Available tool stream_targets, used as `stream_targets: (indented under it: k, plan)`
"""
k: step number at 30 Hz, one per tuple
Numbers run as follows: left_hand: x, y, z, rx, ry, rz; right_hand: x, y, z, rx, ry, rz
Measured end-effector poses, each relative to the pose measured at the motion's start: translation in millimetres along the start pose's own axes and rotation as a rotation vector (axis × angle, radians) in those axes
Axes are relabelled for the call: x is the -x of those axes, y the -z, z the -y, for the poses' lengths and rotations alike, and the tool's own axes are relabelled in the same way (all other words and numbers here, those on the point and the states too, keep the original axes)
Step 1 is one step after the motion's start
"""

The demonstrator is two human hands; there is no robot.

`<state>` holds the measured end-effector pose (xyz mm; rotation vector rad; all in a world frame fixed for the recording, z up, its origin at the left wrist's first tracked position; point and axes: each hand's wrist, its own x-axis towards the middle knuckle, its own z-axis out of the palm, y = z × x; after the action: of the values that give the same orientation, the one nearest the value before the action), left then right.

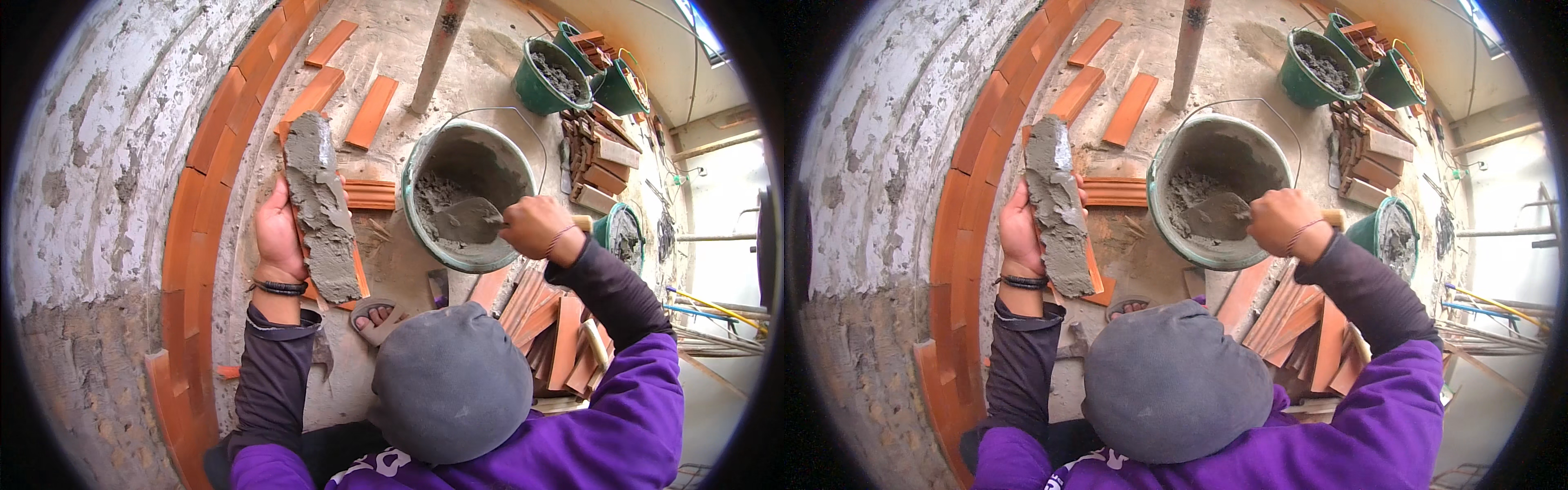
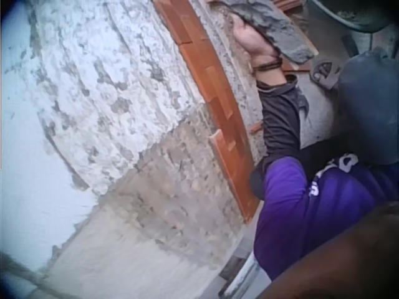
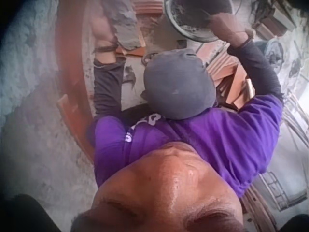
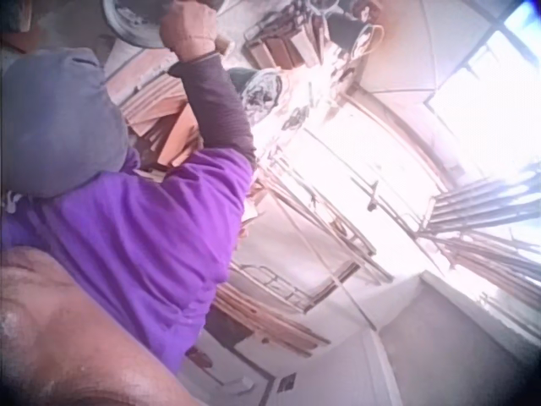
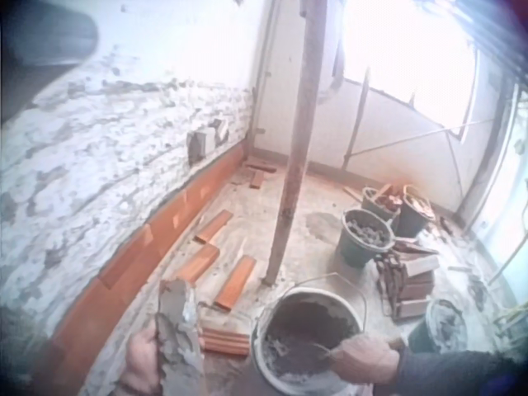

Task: The person is laying terracotta tiles on a curved section of a wall. They scoop mortar from a bucket with a trowel, apply it to the tiles, and press them into place. They use a hammer to tap the tiles securely.

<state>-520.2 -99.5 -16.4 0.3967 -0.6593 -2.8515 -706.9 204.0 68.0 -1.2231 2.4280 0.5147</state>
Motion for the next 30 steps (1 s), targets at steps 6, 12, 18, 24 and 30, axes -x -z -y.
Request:
stream_targets:
  k: [6,12,18,24,30]
  plan:
    - [-7.8,13.4,13.6,-0.055,0.028,-0.114,30.6,19.5,-56.4,-0.608,-0.021,0.257]
    - [-8.2,-13.3,25.0,0.058,0.185,0.011,66.0,15.3,-16.0,-0.971,0.048,-0.312]
    - [0.7,-34.5,20.4,0.061,0.134,0.013,27.2,5.8,56.4,-0.676,0.072,-0.889]
    - [8.0,-45.3,11.8,0.064,0.118,0.036,12.7,-10.3,78.6,-0.597,0.133,-1.021]
    - [4.7,-30.1,5.6,0.19,0.103,0.257,11.4,-8.7,79.6,-0.4,0.108,-1.072]
